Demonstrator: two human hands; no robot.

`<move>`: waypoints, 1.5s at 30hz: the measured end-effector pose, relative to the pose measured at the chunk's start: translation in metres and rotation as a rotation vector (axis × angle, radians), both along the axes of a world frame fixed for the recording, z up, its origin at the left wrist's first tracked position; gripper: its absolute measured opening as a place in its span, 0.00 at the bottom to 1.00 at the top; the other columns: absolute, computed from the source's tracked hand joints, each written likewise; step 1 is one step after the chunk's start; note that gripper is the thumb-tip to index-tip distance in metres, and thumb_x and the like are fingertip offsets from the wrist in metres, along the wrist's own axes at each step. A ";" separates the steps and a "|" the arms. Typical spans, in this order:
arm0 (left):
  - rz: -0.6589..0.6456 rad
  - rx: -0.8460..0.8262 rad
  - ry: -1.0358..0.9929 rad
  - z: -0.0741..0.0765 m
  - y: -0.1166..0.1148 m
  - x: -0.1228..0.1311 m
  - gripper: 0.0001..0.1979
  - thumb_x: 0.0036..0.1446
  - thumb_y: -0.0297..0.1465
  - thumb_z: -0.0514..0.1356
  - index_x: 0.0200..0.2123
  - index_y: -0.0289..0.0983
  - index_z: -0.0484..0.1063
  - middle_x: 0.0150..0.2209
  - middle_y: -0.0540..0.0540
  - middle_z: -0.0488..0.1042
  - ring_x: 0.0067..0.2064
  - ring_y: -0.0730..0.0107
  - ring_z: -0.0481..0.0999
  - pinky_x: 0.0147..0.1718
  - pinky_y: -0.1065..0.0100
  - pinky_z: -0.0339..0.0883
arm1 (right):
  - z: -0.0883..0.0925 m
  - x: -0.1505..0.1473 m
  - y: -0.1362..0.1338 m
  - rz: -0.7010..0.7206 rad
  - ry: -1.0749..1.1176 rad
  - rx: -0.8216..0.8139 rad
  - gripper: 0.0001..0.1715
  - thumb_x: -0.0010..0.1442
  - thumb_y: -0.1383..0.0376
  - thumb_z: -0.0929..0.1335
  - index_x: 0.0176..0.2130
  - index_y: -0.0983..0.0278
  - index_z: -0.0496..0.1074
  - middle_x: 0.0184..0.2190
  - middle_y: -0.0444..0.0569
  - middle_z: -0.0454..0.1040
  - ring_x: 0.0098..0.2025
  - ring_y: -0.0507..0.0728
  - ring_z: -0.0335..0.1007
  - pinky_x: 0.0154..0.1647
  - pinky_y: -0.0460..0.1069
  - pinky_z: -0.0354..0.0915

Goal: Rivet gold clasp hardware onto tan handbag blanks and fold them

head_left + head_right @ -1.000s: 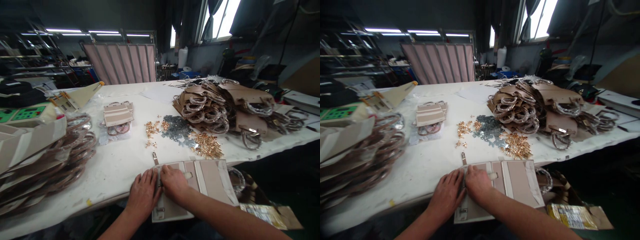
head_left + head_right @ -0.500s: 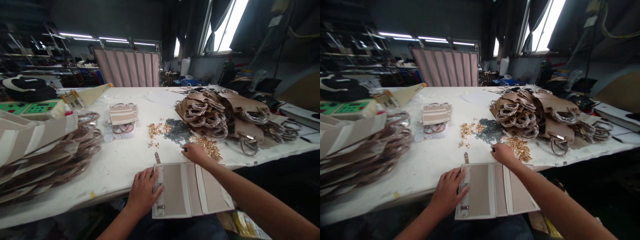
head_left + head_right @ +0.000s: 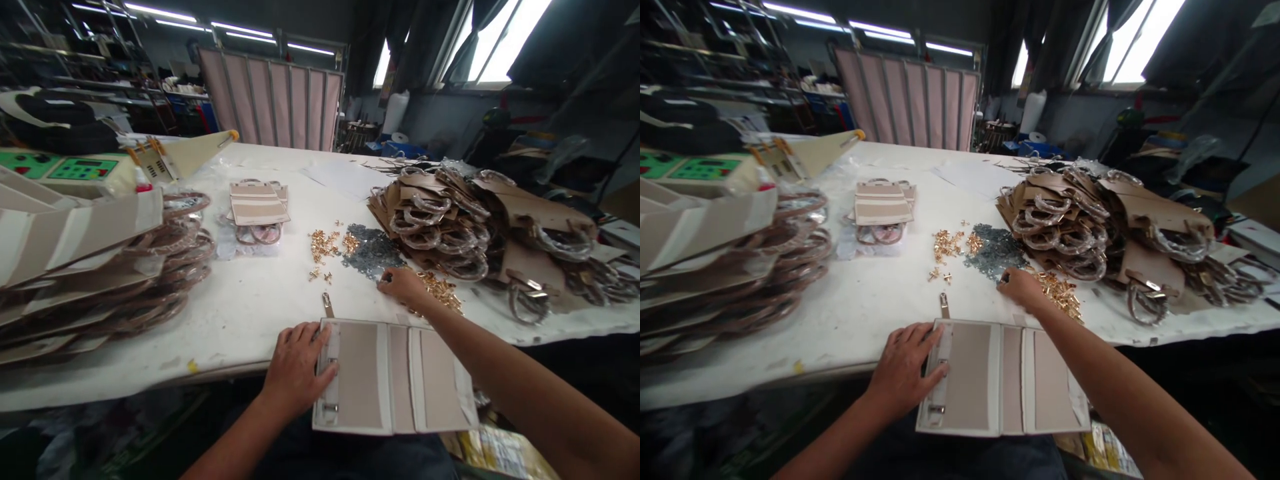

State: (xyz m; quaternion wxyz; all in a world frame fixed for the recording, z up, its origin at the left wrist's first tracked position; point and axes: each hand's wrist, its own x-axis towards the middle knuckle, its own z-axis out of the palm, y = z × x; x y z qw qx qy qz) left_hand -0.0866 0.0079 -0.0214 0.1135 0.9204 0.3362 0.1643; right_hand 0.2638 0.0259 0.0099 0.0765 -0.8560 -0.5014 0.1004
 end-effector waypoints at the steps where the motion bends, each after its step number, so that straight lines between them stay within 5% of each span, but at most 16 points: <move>1: 0.004 -0.017 -0.001 0.001 0.001 0.001 0.29 0.63 0.40 0.66 0.66 0.42 0.70 0.62 0.40 0.74 0.62 0.49 0.70 0.61 0.47 0.59 | 0.002 0.000 -0.001 0.004 0.001 0.007 0.17 0.56 0.56 0.72 0.42 0.61 0.83 0.35 0.52 0.83 0.34 0.58 0.75 0.31 0.49 0.58; 7: 0.005 -0.073 -0.029 0.002 0.002 0.002 0.28 0.63 0.39 0.66 0.65 0.42 0.72 0.60 0.40 0.75 0.60 0.49 0.70 0.58 0.47 0.60 | 0.025 -0.036 -0.023 0.125 0.051 0.068 0.12 0.59 0.57 0.70 0.33 0.61 0.82 0.29 0.48 0.80 0.32 0.56 0.72 0.32 0.49 0.58; 11: 0.017 -0.084 -0.051 0.001 -0.001 0.003 0.27 0.63 0.39 0.66 0.65 0.42 0.72 0.59 0.41 0.75 0.61 0.49 0.69 0.59 0.47 0.59 | 0.040 -0.087 -0.044 0.173 0.337 0.146 0.15 0.57 0.54 0.72 0.29 0.62 0.80 0.24 0.44 0.76 0.28 0.55 0.69 0.32 0.48 0.58; 17: 0.023 -0.073 -0.051 0.002 -0.003 0.003 0.28 0.63 0.40 0.66 0.65 0.44 0.72 0.58 0.42 0.76 0.60 0.50 0.70 0.58 0.48 0.60 | 0.024 -0.141 -0.050 0.189 0.588 0.131 0.15 0.57 0.55 0.70 0.27 0.63 0.76 0.21 0.41 0.70 0.28 0.53 0.65 0.31 0.48 0.57; 25: 0.043 -0.073 -0.066 0.000 -0.003 0.004 0.26 0.63 0.39 0.67 0.63 0.43 0.73 0.58 0.43 0.77 0.60 0.52 0.71 0.56 0.48 0.61 | 0.009 -0.136 -0.055 0.263 0.294 -0.005 0.17 0.61 0.54 0.68 0.26 0.62 0.76 0.21 0.45 0.71 0.28 0.54 0.64 0.32 0.49 0.55; 45: 0.112 -0.178 -0.114 0.006 0.016 0.016 0.13 0.65 0.35 0.66 0.51 0.46 0.83 0.48 0.49 0.83 0.52 0.55 0.76 0.47 0.54 0.67 | 0.006 -0.147 -0.058 0.231 0.135 -0.054 0.16 0.66 0.53 0.67 0.32 0.59 0.76 0.32 0.49 0.81 0.34 0.57 0.72 0.32 0.49 0.52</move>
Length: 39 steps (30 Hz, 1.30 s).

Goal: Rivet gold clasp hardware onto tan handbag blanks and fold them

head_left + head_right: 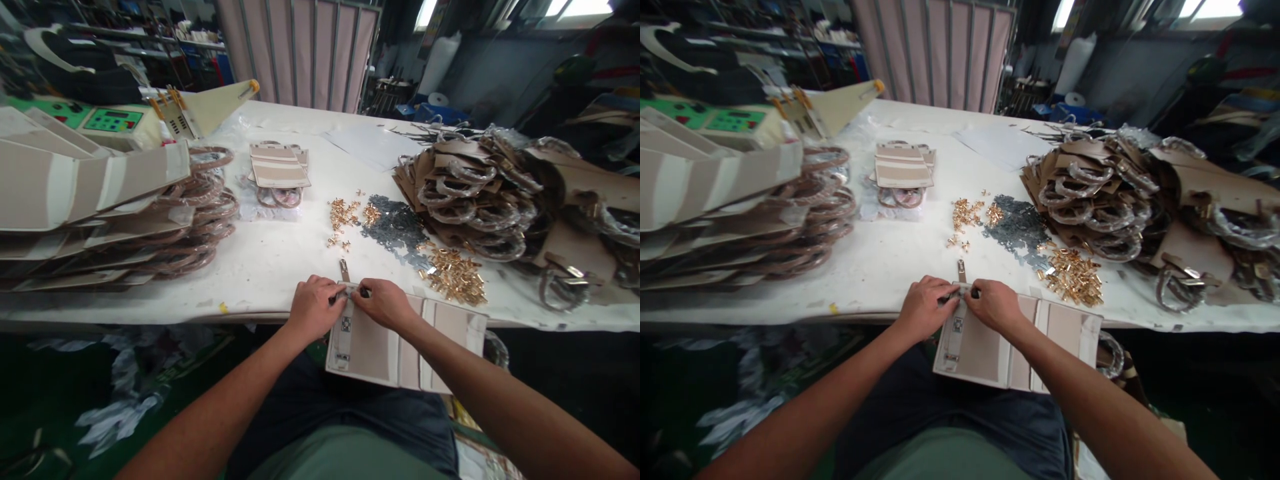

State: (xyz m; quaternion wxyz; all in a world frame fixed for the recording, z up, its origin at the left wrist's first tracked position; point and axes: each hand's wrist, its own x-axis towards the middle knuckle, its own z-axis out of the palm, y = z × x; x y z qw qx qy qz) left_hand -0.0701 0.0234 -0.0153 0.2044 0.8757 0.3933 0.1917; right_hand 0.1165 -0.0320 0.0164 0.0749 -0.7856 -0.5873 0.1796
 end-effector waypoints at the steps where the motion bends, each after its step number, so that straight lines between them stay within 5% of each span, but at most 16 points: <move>1: -0.002 -0.007 -0.002 0.000 0.002 0.001 0.12 0.65 0.35 0.66 0.51 0.46 0.83 0.48 0.49 0.83 0.51 0.56 0.76 0.46 0.55 0.68 | 0.000 0.000 0.000 0.007 -0.006 0.001 0.16 0.66 0.53 0.67 0.33 0.59 0.77 0.33 0.49 0.82 0.35 0.58 0.73 0.32 0.49 0.51; 11: -0.013 -0.066 -0.090 -0.005 0.008 0.012 0.10 0.64 0.31 0.67 0.46 0.50 0.85 0.42 0.50 0.81 0.46 0.63 0.79 0.46 0.64 0.71 | -0.003 0.004 0.002 0.006 0.036 0.015 0.15 0.65 0.54 0.68 0.33 0.59 0.79 0.33 0.50 0.82 0.34 0.58 0.73 0.32 0.49 0.53; 20: -0.010 -0.076 -0.104 -0.009 0.010 0.013 0.07 0.63 0.31 0.68 0.42 0.49 0.85 0.42 0.51 0.81 0.46 0.64 0.80 0.46 0.65 0.71 | 0.008 0.026 0.003 0.055 0.420 -0.018 0.11 0.59 0.63 0.69 0.34 0.63 0.83 0.28 0.45 0.81 0.33 0.55 0.73 0.36 0.47 0.62; 39: -0.015 -0.117 -0.106 -0.006 0.015 0.017 0.08 0.62 0.29 0.68 0.42 0.48 0.85 0.42 0.51 0.82 0.45 0.64 0.81 0.48 0.64 0.72 | 0.002 0.029 0.010 0.003 0.448 -0.056 0.12 0.57 0.60 0.69 0.32 0.63 0.82 0.22 0.42 0.73 0.29 0.54 0.67 0.31 0.47 0.58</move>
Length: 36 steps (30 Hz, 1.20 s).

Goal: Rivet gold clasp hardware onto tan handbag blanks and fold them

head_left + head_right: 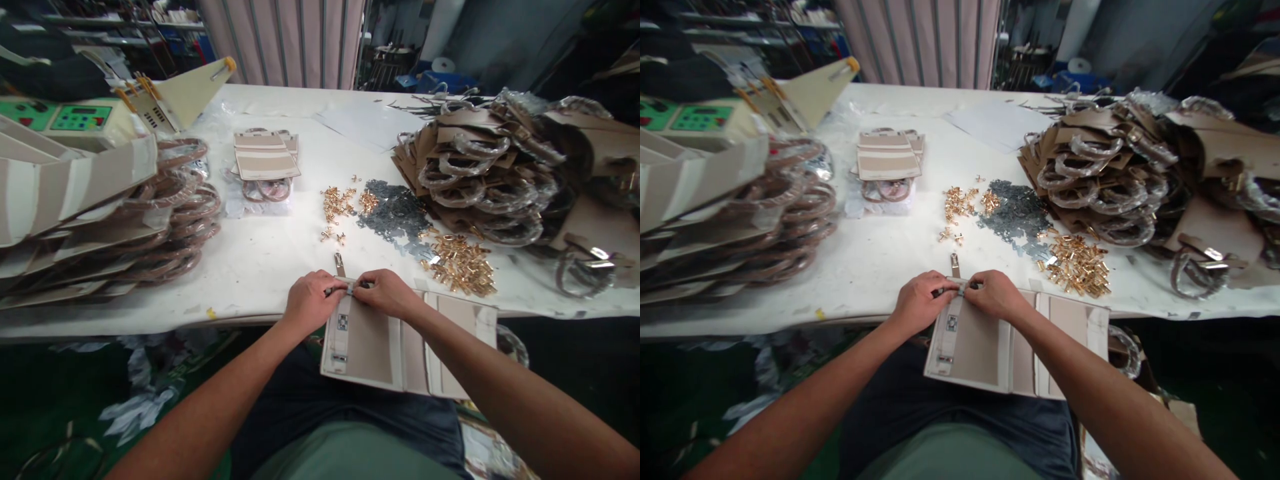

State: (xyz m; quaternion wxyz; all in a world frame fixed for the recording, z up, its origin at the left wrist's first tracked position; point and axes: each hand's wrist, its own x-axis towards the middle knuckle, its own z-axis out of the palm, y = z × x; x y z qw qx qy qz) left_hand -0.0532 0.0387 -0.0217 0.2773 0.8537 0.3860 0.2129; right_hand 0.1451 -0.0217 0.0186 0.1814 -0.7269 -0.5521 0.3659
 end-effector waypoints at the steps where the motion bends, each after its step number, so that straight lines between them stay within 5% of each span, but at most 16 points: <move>1: 0.006 -0.006 -0.006 0.000 0.000 0.001 0.08 0.62 0.29 0.68 0.42 0.48 0.85 0.42 0.51 0.82 0.45 0.64 0.81 0.48 0.64 0.72 | 0.000 0.001 0.001 0.001 0.013 -0.010 0.12 0.57 0.60 0.69 0.32 0.63 0.82 0.21 0.42 0.73 0.28 0.54 0.66 0.30 0.47 0.58; 10: 0.002 0.009 0.002 0.000 -0.002 0.003 0.09 0.64 0.30 0.67 0.43 0.49 0.85 0.44 0.51 0.80 0.45 0.65 0.80 0.47 0.64 0.71 | -0.007 0.008 0.003 0.004 0.129 -0.055 0.14 0.58 0.57 0.68 0.32 0.63 0.81 0.21 0.43 0.73 0.26 0.53 0.65 0.27 0.47 0.56; 36: -0.066 -0.024 -0.038 0.003 0.004 -0.002 0.09 0.62 0.27 0.67 0.41 0.46 0.85 0.40 0.50 0.80 0.44 0.66 0.80 0.47 0.65 0.72 | 0.002 0.001 0.003 0.041 0.003 0.016 0.11 0.59 0.63 0.69 0.33 0.62 0.82 0.24 0.44 0.76 0.31 0.55 0.68 0.34 0.47 0.59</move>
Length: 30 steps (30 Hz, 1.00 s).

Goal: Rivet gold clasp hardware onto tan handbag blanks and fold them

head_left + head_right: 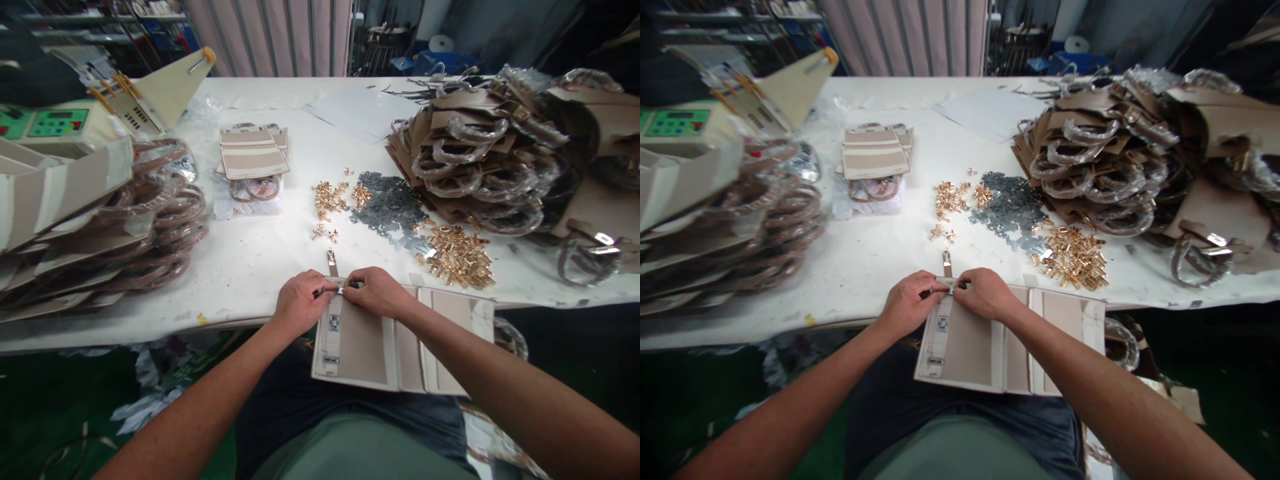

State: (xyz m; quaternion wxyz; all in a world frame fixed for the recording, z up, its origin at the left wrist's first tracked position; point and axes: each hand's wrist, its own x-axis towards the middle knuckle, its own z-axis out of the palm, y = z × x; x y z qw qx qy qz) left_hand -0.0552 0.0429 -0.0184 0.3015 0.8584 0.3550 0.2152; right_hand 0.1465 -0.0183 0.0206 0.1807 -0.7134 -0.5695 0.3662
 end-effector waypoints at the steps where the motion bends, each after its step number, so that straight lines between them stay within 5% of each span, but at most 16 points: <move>1: -0.003 -0.007 -0.002 0.001 0.000 0.000 0.09 0.62 0.27 0.67 0.41 0.46 0.85 0.39 0.50 0.80 0.44 0.66 0.80 0.47 0.65 0.72 | 0.000 0.000 0.000 -0.002 0.002 0.002 0.10 0.59 0.63 0.69 0.33 0.62 0.83 0.24 0.44 0.76 0.30 0.54 0.68 0.33 0.47 0.59; 24: 0.084 0.086 0.076 -0.002 -0.008 0.007 0.02 0.61 0.28 0.66 0.37 0.41 0.80 0.38 0.48 0.81 0.43 0.62 0.79 0.45 0.64 0.68 | -0.011 -0.002 -0.003 -0.059 -0.040 0.105 0.06 0.55 0.65 0.71 0.37 0.61 0.75 0.34 0.44 0.79 0.35 0.56 0.71 0.37 0.48 0.60; 30: 0.065 -0.320 0.029 0.009 0.009 -0.001 0.12 0.63 0.36 0.64 0.49 0.41 0.78 0.41 0.49 0.83 0.41 0.64 0.81 0.41 0.66 0.70 | -0.011 -0.002 0.001 -0.033 -0.010 0.036 0.03 0.54 0.66 0.71 0.34 0.60 0.76 0.30 0.42 0.77 0.33 0.56 0.70 0.34 0.48 0.58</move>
